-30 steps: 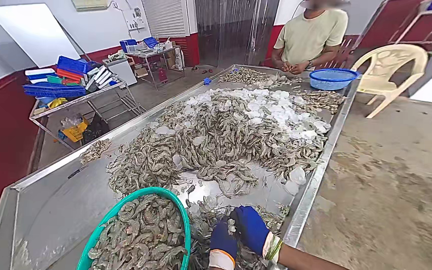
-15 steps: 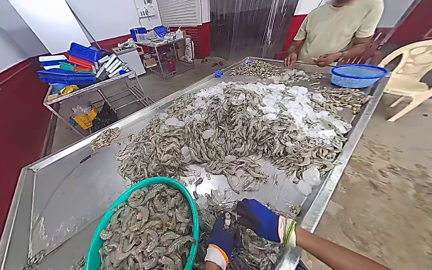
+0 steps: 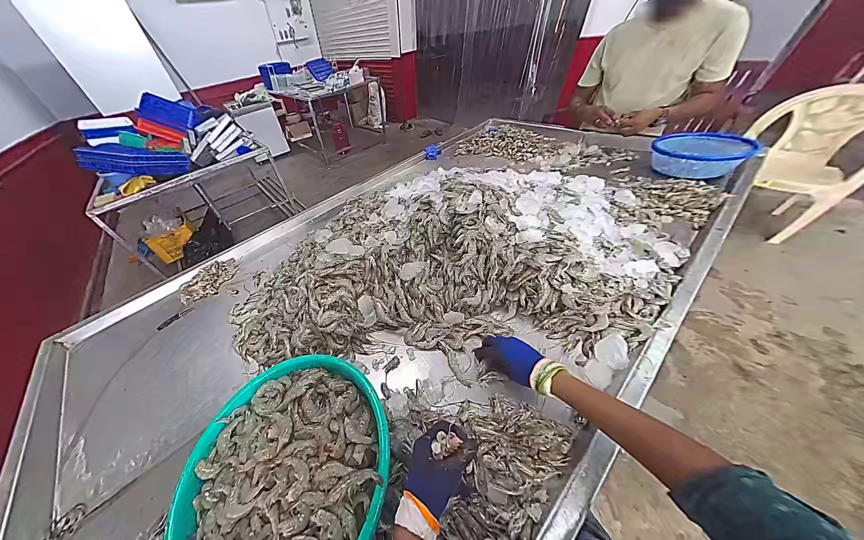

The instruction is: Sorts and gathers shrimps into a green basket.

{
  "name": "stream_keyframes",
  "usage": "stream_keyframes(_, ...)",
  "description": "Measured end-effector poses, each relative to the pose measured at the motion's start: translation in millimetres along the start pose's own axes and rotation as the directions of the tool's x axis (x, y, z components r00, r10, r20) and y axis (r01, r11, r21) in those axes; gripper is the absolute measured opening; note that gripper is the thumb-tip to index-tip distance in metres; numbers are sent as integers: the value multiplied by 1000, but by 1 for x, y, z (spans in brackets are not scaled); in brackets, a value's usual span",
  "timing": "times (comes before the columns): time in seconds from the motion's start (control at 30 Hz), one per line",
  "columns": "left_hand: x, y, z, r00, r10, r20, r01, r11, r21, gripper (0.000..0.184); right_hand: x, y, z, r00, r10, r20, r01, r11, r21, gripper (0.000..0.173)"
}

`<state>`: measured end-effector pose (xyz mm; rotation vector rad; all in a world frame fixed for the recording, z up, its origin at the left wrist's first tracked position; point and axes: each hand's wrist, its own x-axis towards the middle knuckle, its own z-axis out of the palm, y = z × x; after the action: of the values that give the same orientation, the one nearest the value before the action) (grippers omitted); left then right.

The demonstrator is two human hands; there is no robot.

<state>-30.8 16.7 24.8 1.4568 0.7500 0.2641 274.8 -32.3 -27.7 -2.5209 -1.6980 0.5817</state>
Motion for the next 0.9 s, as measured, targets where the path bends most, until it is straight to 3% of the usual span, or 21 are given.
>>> stream_keyframes(0.1, -3, -3, -11, 999, -20, -37, 18, 999, -42, 32, -2, -29, 3, 908, 409, 90, -419, 884, 208, 47)
stream_keyframes(0.17, -11, -2, -21, 992, -101, -72, 101, 995, -13, 29, -13, -30, 2, 886, 436, 161, -464, 838, 286, 50)
stream_keyframes(0.27, -11, -10, -35, 993, -80, -85, 88, 992, 92, 31, -23, -18, -22, 952, 294, 78, -304, 927, 221, 36)
stream_keyframes(0.33, -14, 0, -30, 991, -97, -93, 112, 979, 168, 41, -15, -17, -33, 999, 32, 40, -35, 997, 72, 31)
stream_keyframes(0.4, -14, 7, -18, 998, -52, -46, 58, 986, 156, 41, 11, -9, -26, 961, -274, 45, 275, 961, -10, 34)
stream_keyframes(0.47, -10, 1, -8, 999, 48, 3, -48, 995, 84, 36, 31, 3, -16, 925, -380, 25, 380, 922, -75, 32)
stream_keyframes(0.53, -10, -2, -6, 995, 97, 9, -97, 994, 51, 36, 28, 14, -9, 947, -302, -106, 292, 951, -101, 20)
stream_keyframes(0.63, -4, -9, -6, 998, 42, -44, -36, 991, 127, 41, -13, 16, 3, 984, -79, -161, 61, 992, -114, 25)
stream_keyframes(0.73, 12, 3, 4, 996, 56, -63, -27, 920, 392, 43, -62, -16, 5, 987, -106, -119, 83, 980, -178, 22)
stream_keyframes(0.83, 25, 27, 27, 997, 78, -2, -63, 833, 550, 54, -97, -66, -4, 991, -91, -103, 80, 992, -102, 26)
stream_keyframes(0.9, 27, 44, 40, 998, -7, 67, -36, 793, 609, 62, -110, -96, -16, 995, -27, -100, 24, 999, -36, 28)
